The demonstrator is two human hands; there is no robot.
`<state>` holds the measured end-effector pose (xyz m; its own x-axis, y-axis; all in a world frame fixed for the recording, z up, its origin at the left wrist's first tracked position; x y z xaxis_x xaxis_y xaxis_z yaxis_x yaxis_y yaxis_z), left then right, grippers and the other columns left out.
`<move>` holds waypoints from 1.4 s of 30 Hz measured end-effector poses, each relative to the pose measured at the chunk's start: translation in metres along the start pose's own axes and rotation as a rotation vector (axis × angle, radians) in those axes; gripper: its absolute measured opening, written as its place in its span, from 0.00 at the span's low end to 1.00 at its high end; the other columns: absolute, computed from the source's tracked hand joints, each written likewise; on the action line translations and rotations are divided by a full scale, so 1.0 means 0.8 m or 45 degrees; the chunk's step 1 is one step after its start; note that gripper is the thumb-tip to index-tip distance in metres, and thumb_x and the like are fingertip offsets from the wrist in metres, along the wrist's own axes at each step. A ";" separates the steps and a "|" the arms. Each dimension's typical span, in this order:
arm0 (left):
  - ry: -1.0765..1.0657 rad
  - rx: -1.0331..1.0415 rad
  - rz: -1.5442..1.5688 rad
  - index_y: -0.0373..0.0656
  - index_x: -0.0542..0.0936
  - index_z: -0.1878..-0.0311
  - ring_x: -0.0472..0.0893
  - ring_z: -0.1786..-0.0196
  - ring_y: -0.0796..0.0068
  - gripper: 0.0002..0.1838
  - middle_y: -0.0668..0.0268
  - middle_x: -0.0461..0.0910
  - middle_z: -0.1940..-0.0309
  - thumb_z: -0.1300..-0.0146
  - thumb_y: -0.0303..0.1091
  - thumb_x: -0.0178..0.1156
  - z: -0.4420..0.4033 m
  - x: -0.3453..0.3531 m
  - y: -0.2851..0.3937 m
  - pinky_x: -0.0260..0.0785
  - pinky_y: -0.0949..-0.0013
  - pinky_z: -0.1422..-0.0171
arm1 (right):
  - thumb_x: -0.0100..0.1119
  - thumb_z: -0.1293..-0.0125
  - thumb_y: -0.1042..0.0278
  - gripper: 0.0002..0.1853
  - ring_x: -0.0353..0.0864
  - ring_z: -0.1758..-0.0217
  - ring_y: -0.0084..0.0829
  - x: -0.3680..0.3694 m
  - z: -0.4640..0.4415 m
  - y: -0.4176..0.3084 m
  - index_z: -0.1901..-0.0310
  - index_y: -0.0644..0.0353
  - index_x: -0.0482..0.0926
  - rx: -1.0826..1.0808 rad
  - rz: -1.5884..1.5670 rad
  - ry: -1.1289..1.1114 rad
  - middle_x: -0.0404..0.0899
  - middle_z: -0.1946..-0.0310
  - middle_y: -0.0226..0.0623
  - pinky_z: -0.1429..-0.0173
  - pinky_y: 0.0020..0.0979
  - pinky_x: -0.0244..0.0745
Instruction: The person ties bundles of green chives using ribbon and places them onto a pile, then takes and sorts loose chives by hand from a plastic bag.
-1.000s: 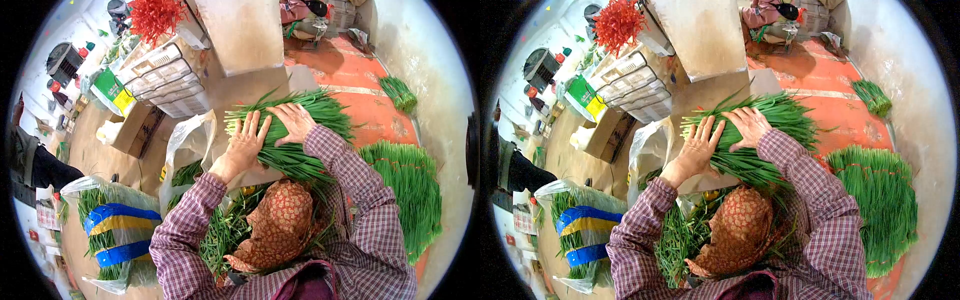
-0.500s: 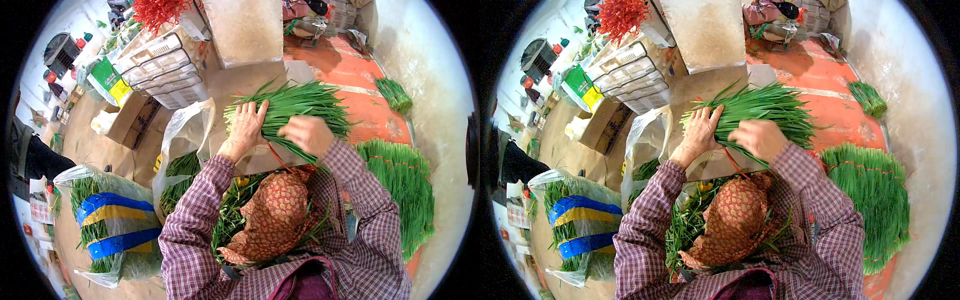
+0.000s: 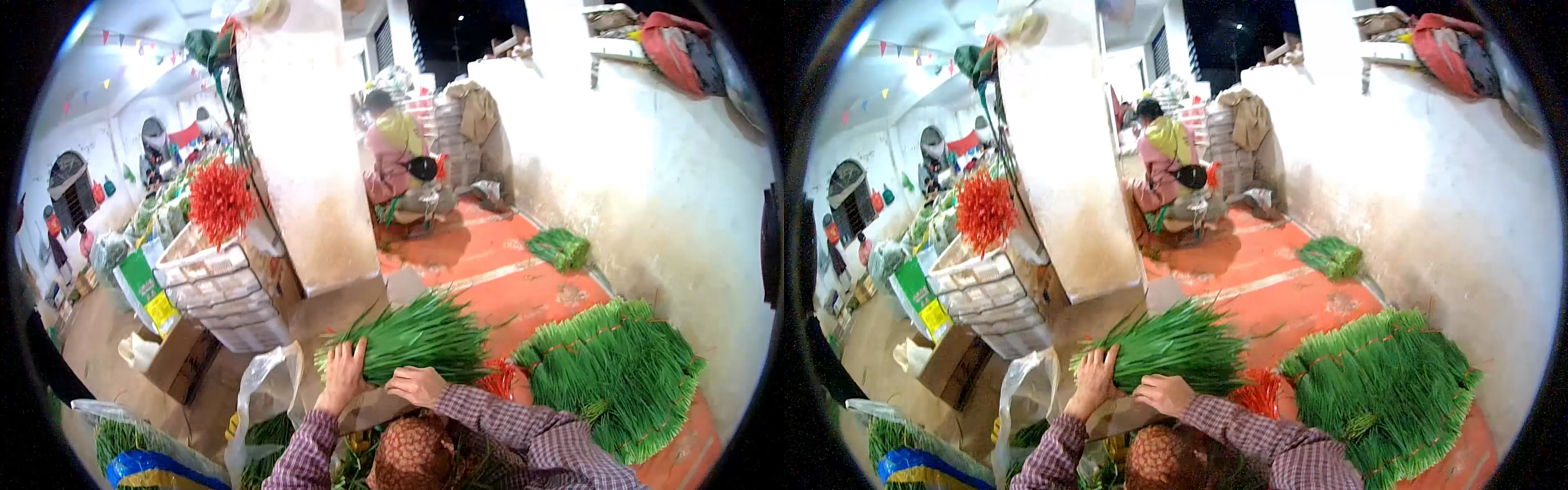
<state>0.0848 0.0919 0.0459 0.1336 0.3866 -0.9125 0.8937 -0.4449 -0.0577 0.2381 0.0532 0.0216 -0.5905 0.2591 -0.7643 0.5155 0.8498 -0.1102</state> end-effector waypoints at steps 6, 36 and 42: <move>-0.168 0.010 -0.151 0.39 0.58 0.33 0.71 0.47 0.57 0.62 0.57 0.70 0.53 0.74 0.52 0.79 -0.003 0.015 0.009 0.57 0.51 0.38 | 0.57 0.39 0.58 0.11 0.76 0.68 0.27 -0.027 -0.052 0.015 0.67 0.56 0.80 0.286 0.170 0.108 0.75 0.72 0.29 0.72 0.28 0.74; -0.509 -0.735 0.303 0.47 0.73 0.42 0.64 0.36 0.47 0.23 0.50 0.68 0.40 0.38 0.45 0.50 -0.099 0.110 -0.101 0.57 0.41 0.38 | 0.64 0.44 0.64 0.06 0.76 0.65 0.33 0.021 -0.077 0.070 0.69 0.56 0.81 0.374 -0.401 0.069 0.76 0.70 0.31 0.60 0.36 0.75; -0.583 -0.435 0.340 0.45 0.75 0.50 0.76 0.50 0.47 0.17 0.52 0.75 0.49 0.37 0.43 0.49 -0.076 0.093 -0.079 0.68 0.49 0.48 | 0.62 0.42 0.64 0.06 0.76 0.63 0.33 0.028 -0.069 0.072 0.68 0.56 0.80 0.402 -0.394 0.100 0.74 0.69 0.30 0.57 0.36 0.76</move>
Point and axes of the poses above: each hand's wrist, its own z-axis away from the middle knuckle, its own x-axis out of the palm, y = z × x, the point moved 5 cm from there along -z, towards the middle knuckle
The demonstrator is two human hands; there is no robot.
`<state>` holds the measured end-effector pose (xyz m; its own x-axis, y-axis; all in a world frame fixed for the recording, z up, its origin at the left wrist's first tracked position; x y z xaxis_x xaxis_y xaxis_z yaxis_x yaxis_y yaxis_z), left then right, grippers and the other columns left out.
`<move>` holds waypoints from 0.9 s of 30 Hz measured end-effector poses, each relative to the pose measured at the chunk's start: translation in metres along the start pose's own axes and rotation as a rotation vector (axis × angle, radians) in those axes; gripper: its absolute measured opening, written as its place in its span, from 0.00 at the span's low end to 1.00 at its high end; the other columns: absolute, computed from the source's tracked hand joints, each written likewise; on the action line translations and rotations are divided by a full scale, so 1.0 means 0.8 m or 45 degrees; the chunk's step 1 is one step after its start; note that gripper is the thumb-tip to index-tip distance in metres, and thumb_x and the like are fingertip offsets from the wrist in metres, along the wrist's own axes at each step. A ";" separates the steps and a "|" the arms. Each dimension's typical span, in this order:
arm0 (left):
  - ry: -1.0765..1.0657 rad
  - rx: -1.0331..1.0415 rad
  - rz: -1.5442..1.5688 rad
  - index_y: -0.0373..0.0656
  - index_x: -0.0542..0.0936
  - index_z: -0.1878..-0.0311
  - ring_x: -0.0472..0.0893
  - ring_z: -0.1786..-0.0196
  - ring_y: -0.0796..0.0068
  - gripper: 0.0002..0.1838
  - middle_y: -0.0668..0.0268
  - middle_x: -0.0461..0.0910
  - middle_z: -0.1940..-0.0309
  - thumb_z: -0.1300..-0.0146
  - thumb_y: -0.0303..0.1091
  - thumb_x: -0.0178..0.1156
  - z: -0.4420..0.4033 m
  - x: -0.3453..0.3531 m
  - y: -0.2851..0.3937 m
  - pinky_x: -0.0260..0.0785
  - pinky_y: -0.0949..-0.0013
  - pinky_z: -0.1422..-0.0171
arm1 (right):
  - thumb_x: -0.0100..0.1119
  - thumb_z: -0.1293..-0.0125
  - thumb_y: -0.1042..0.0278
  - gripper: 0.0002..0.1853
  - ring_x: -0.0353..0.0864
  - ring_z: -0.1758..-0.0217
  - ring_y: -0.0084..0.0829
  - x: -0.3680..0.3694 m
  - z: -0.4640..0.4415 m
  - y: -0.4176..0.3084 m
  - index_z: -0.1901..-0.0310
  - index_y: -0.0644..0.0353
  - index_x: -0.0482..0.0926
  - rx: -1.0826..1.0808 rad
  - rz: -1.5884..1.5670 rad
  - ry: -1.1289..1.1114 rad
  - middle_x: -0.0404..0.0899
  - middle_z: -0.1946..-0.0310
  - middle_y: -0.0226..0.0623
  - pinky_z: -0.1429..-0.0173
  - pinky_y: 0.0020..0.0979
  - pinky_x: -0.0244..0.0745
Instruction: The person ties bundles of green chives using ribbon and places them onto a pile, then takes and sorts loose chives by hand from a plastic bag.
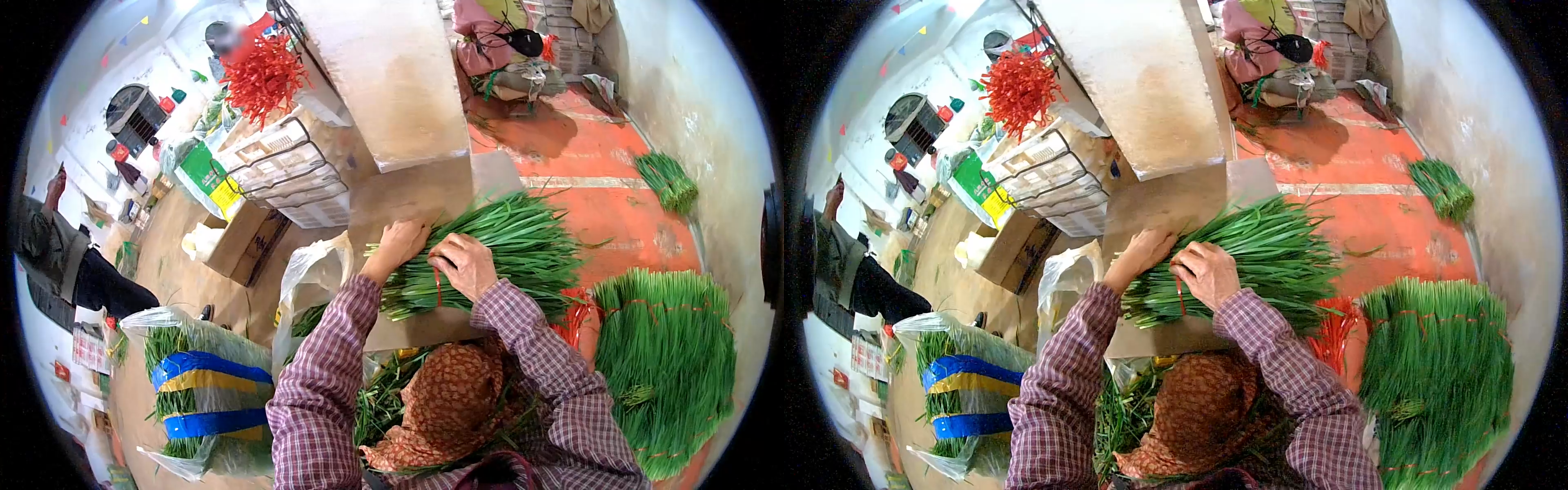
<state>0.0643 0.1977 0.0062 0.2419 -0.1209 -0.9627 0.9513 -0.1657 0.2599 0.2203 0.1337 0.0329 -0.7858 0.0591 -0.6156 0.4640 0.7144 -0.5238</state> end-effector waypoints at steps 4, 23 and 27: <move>0.279 0.264 -0.141 0.44 0.76 0.56 0.80 0.65 0.49 0.11 0.54 0.79 0.62 0.36 0.37 0.49 0.055 -0.018 0.045 0.71 0.53 0.63 | 0.63 0.43 0.64 0.06 0.75 0.58 0.34 -0.010 0.004 -0.012 0.69 0.55 0.80 -0.046 -0.037 0.049 0.74 0.66 0.30 0.50 0.39 0.73; 0.155 -0.076 0.233 0.36 0.82 0.71 0.83 0.67 0.55 0.13 0.49 0.80 0.76 0.48 0.37 0.58 0.038 -0.089 -0.022 0.74 0.57 0.60 | 0.53 0.36 0.54 0.12 0.79 0.64 0.37 0.006 0.003 0.001 0.62 0.51 0.78 -0.147 -0.112 -0.561 0.77 0.63 0.33 0.60 0.39 0.73; -0.192 -0.292 -0.048 0.37 0.84 0.74 0.83 0.70 0.61 0.18 0.59 0.82 0.80 0.51 0.46 0.62 0.023 -0.077 -0.051 0.75 0.60 0.59 | 0.56 0.37 0.53 0.11 0.80 0.64 0.37 0.006 0.006 0.003 0.62 0.50 0.80 -0.106 -0.172 -0.553 0.78 0.61 0.31 0.58 0.39 0.71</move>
Point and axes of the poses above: each hand's wrist, its own z-axis away from the middle knuckle, its own x-axis out of the palm, y = z × x, the point moved 5 cm from there along -z, towards the middle knuckle
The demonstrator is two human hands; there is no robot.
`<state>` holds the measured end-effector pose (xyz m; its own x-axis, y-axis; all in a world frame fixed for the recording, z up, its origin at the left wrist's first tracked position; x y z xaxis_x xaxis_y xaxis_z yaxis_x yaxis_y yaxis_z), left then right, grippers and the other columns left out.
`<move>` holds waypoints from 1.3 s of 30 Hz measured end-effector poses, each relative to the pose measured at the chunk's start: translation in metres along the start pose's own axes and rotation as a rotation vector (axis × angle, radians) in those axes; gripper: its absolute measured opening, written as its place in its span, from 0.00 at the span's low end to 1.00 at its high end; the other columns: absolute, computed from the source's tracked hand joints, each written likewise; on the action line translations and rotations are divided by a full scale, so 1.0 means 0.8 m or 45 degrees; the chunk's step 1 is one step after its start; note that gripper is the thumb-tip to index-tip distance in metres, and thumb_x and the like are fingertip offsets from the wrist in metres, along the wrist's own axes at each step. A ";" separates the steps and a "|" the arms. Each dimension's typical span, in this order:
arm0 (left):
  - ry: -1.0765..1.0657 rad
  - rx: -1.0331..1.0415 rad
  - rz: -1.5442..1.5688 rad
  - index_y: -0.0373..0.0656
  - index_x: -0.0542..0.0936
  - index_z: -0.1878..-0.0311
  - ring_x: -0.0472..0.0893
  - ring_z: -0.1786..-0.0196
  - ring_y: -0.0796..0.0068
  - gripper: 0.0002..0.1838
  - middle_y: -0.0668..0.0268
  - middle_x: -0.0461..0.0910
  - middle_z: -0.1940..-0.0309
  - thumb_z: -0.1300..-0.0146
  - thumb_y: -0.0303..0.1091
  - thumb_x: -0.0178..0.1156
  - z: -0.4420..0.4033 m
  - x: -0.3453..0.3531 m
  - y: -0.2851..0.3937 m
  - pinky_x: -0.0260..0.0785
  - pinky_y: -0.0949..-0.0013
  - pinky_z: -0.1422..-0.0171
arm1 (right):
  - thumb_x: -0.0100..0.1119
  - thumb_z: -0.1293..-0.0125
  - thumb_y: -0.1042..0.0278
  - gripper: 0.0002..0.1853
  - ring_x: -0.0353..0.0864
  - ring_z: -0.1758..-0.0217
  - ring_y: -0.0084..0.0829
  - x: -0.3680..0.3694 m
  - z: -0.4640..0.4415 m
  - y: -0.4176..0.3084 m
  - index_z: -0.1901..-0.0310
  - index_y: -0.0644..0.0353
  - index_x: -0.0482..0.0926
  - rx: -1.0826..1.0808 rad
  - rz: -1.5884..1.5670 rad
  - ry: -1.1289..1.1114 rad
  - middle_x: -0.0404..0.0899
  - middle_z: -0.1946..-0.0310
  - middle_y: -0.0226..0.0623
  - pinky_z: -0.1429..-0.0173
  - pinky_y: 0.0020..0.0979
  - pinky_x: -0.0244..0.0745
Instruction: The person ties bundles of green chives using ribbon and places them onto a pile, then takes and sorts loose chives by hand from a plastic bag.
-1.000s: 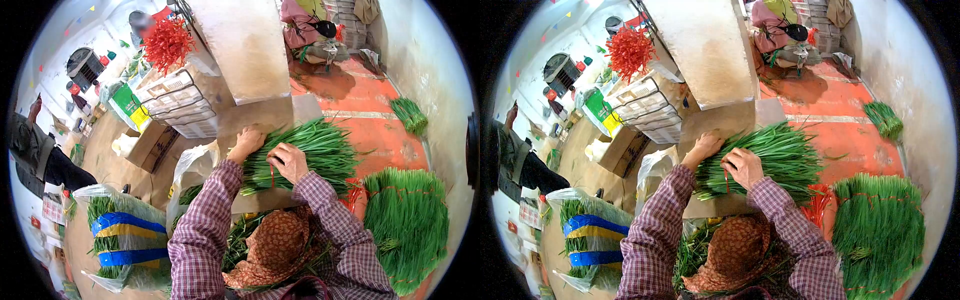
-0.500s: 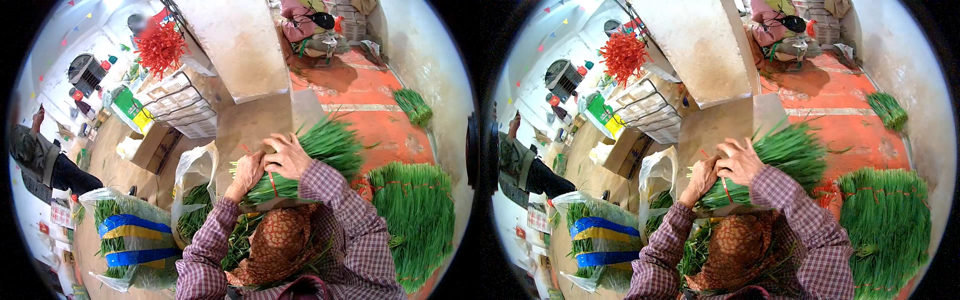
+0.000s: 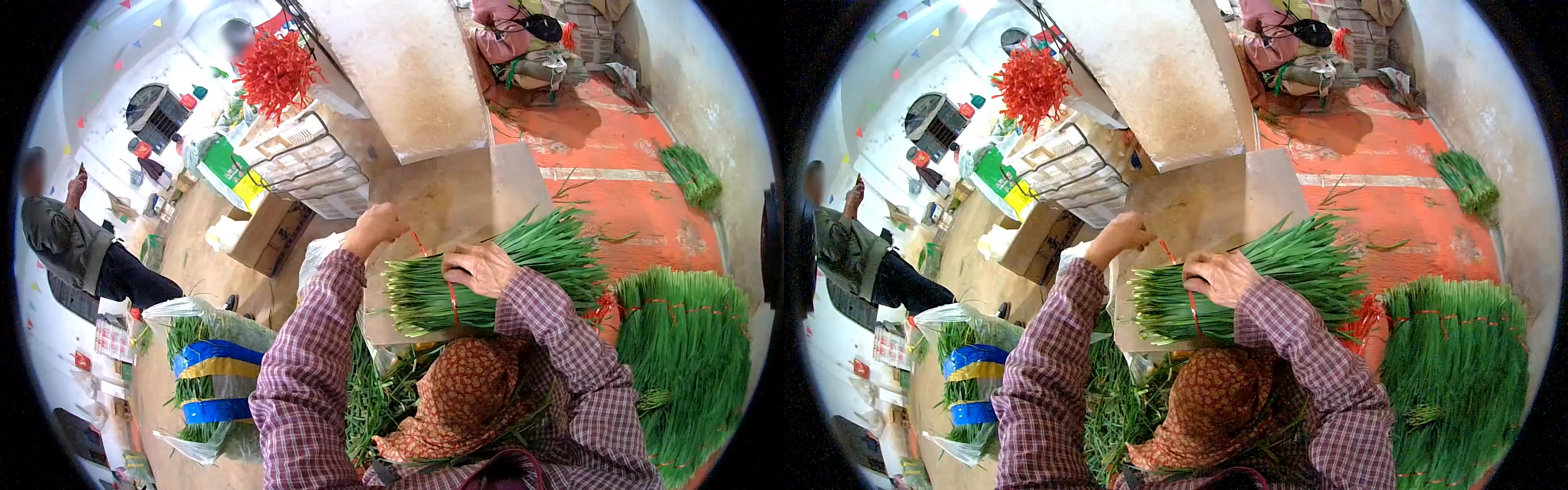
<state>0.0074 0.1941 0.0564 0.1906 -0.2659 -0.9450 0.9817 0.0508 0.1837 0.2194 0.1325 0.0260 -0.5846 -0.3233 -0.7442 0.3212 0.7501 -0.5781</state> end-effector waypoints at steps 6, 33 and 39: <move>-0.095 -0.065 0.183 0.38 0.85 0.75 0.83 0.73 0.70 0.17 0.63 0.82 0.81 0.56 0.45 0.70 -0.007 0.037 0.006 0.75 0.68 0.64 | 0.54 0.36 0.52 0.11 0.78 0.68 0.37 0.001 0.001 0.002 0.61 0.47 0.80 0.064 0.123 -0.019 0.76 0.66 0.32 0.60 0.40 0.69; 0.102 0.177 0.243 0.39 0.85 0.66 0.82 0.72 0.73 0.18 0.60 0.83 0.76 0.55 0.44 0.68 -0.023 0.071 0.039 0.74 0.70 0.64 | 0.53 0.36 0.56 0.09 0.76 0.62 0.34 -0.004 0.007 -0.005 0.62 0.50 0.77 0.024 0.099 -0.011 0.73 0.68 0.31 0.55 0.38 0.68; 0.078 -0.011 0.808 0.23 0.73 0.48 0.80 0.72 0.74 0.39 0.58 0.81 0.70 0.51 0.52 0.67 -0.011 0.050 0.016 0.73 0.70 0.68 | 0.52 0.35 0.55 0.09 0.75 0.63 0.34 -0.004 0.008 -0.006 0.61 0.49 0.77 0.063 0.164 -0.032 0.71 0.69 0.32 0.56 0.38 0.67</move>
Point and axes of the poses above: each hand's wrist, its own z-axis away from the middle knuckle, its own x-axis out of the palm, y = z × x, the point moved 5 cm from there along -z, towards the middle knuckle
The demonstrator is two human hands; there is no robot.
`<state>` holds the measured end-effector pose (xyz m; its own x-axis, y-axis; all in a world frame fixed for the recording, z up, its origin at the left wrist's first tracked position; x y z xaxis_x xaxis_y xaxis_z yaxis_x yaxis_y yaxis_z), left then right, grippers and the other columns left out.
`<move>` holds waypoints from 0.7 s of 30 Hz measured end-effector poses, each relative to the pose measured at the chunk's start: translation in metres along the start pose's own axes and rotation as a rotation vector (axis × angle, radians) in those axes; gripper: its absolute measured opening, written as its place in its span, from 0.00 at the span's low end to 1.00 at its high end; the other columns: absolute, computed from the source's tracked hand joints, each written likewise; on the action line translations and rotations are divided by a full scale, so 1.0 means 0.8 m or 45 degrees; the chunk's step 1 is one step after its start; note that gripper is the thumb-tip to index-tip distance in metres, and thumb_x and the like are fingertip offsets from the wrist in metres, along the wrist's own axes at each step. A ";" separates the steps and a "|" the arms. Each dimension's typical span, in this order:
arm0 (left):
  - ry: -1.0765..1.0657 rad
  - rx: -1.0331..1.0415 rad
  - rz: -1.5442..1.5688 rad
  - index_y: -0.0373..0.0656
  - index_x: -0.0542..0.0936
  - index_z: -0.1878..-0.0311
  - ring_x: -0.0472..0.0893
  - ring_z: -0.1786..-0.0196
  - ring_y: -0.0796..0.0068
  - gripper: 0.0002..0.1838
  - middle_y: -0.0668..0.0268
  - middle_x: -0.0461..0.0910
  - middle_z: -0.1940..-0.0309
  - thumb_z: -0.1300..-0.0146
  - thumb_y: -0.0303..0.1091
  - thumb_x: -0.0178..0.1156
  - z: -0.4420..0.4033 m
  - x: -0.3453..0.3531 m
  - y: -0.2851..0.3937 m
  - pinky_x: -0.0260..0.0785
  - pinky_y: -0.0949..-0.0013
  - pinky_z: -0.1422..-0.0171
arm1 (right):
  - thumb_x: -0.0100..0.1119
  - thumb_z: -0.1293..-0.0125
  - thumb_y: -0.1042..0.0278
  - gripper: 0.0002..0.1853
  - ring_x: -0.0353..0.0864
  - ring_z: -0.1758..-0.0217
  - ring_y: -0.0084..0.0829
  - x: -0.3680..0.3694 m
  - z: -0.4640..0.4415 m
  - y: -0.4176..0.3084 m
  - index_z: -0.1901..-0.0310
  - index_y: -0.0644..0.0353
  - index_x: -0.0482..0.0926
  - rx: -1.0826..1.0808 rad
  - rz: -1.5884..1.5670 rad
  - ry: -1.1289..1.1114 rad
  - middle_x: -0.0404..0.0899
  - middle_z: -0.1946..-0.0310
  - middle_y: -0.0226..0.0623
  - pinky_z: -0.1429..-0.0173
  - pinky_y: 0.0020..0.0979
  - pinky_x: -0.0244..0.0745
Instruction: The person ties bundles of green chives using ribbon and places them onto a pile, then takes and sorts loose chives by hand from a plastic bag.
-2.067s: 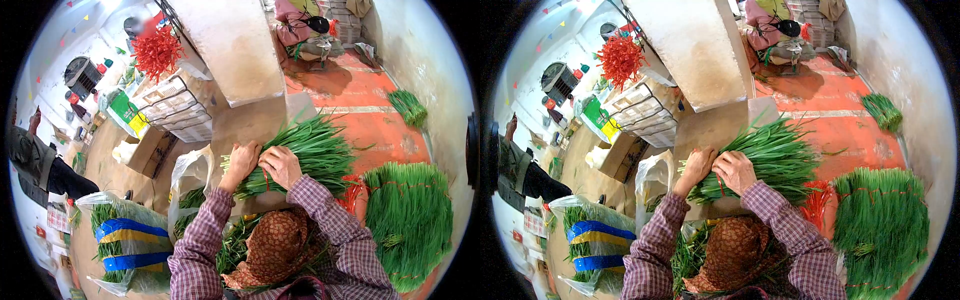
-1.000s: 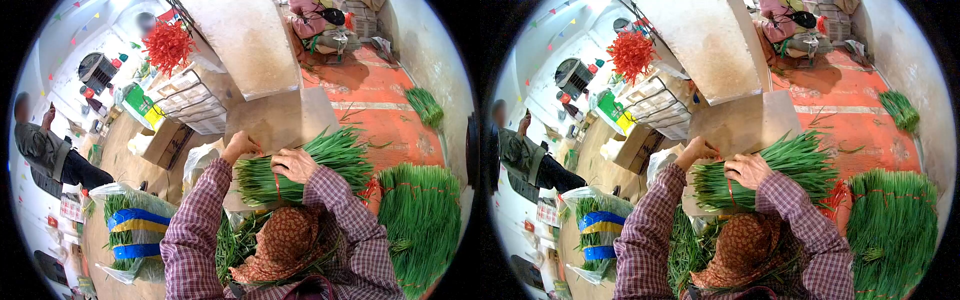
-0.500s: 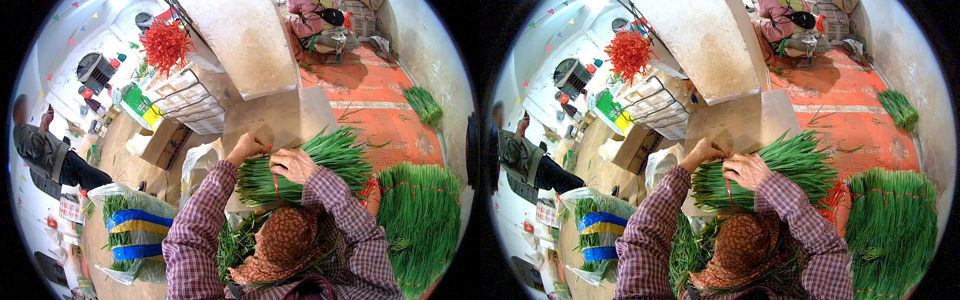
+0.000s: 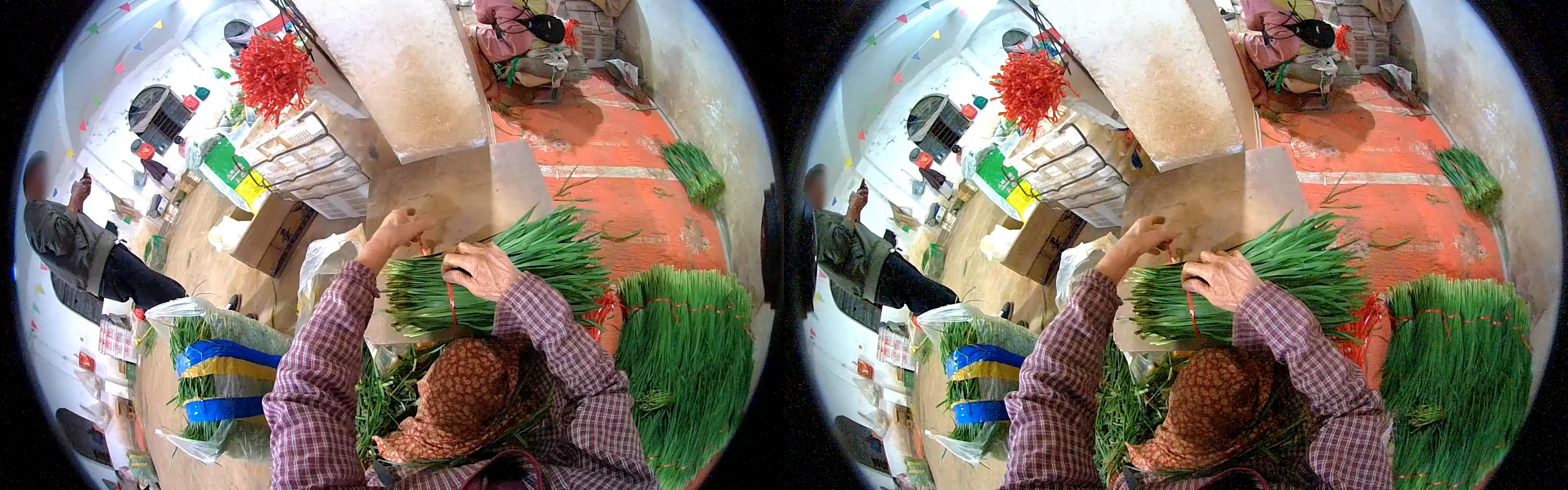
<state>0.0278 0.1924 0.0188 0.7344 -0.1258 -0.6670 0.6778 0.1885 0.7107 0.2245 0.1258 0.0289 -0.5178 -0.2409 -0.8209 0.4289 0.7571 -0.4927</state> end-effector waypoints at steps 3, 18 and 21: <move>0.040 -0.124 0.024 0.30 0.79 0.61 0.77 0.79 0.75 0.29 0.60 0.79 0.76 0.52 0.51 0.68 0.001 -0.020 -0.013 0.70 0.71 0.75 | 0.53 0.35 0.55 0.09 0.75 0.64 0.34 -0.002 0.001 -0.001 0.62 0.49 0.77 -0.012 -0.029 0.034 0.72 0.69 0.32 0.56 0.39 0.68; 0.513 -0.008 -0.746 0.40 0.80 0.63 0.81 0.57 0.53 0.17 0.51 0.80 0.62 0.55 0.40 0.65 -0.013 0.023 -0.023 0.75 0.55 0.53 | 0.50 0.34 0.53 0.11 0.73 0.63 0.30 0.003 -0.004 0.002 0.64 0.48 0.78 -0.004 -0.063 0.016 0.73 0.66 0.29 0.56 0.37 0.64; 0.376 -0.077 -0.468 0.39 0.83 0.68 0.83 0.64 0.56 0.15 0.51 0.81 0.69 0.60 0.37 0.68 -0.006 0.026 -0.003 0.76 0.58 0.58 | 0.52 0.35 0.54 0.11 0.71 0.63 0.34 -0.001 -0.002 -0.002 0.65 0.50 0.78 0.024 -0.073 -0.003 0.70 0.71 0.33 0.55 0.36 0.62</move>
<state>0.0416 0.1943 0.0023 0.3987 0.0862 -0.9130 0.8809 0.2408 0.4074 0.2231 0.1254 0.0310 -0.5400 -0.2855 -0.7917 0.4123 0.7303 -0.5446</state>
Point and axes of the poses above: each hand's wrist, its own z-axis away from the middle knuckle, its own x-axis out of the palm, y = z × x, the point moved 5 cm from there along -z, towards the middle knuckle
